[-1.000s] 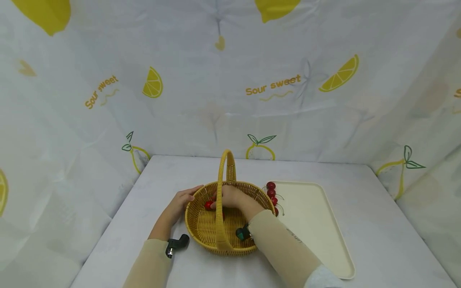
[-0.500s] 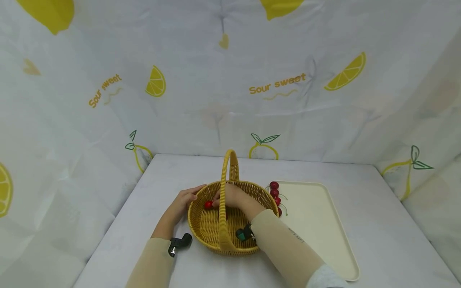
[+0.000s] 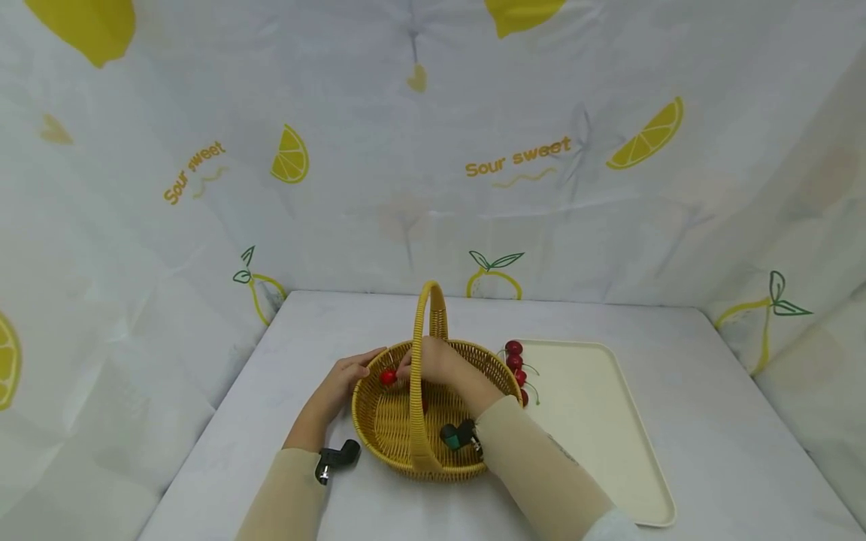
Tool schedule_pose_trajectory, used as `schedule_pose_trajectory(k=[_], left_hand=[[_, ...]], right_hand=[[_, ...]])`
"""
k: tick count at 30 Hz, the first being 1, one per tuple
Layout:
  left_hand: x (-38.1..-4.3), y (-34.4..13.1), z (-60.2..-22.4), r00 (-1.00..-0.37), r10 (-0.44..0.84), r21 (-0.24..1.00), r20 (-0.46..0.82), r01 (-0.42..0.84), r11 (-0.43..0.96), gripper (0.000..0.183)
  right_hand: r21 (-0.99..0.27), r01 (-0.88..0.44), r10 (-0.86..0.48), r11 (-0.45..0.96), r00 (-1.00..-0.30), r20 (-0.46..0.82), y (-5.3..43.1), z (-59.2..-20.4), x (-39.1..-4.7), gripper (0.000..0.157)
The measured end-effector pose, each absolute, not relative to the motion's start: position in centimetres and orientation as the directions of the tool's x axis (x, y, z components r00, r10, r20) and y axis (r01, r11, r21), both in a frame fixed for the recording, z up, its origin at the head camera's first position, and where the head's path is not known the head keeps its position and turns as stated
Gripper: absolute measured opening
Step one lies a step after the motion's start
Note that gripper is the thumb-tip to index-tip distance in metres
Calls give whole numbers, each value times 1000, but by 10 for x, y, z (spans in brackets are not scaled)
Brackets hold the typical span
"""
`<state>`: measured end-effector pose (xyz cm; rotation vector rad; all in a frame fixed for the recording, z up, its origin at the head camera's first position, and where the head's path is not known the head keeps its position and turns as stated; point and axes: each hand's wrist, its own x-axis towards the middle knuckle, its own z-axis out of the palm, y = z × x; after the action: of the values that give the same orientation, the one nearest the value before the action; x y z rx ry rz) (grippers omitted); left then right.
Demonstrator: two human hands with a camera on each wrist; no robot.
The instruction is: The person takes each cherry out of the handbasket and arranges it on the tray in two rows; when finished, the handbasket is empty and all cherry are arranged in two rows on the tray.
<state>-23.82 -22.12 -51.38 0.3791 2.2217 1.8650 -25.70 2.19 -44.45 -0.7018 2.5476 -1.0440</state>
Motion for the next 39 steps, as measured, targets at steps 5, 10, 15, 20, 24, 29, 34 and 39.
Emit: schedule_pose_trajectory(k=[5, 10, 15, 20, 24, 29, 34, 39], left_hand=[[-239, -221, -514, -942, 336, 985, 4, 62, 164, 60], [-240, -222, -516, -946, 323, 985, -7, 49, 165, 61], [-242, -223, -518, -949, 314, 984, -3, 54, 172, 61], [-241, -222, -518, -948, 318, 981, 4, 65, 182, 61], [-241, -221, -518, -948, 318, 981, 2, 63, 182, 61], [-241, -221, -519, -953, 303, 985, -25, 28, 168, 62], [-243, -222, -520, -951, 309, 986, -24, 28, 163, 62], [-242, -222, -519, -950, 311, 988, -25, 24, 152, 62]], right_hand=[[-709, -339, -529, 619, -847, -57, 26, -422, -247, 13], [-722, -307, -483, 620, -875, -43, 36, -404, -238, 15], [-774, -261, -431, 577, -902, -17, 50, -390, -226, 11], [-818, -229, -387, 528, -922, 8, 65, -384, -212, 12], [-834, -204, -355, 513, -935, 10, 75, -379, -201, 12], [-871, -164, -317, 463, -948, 10, 86, -376, -189, 11], [-893, -121, -258, 434, -966, 6, 98, -372, -177, 14], [-901, -69, -184, 429, -983, -13, 113, -368, -165, 21]])
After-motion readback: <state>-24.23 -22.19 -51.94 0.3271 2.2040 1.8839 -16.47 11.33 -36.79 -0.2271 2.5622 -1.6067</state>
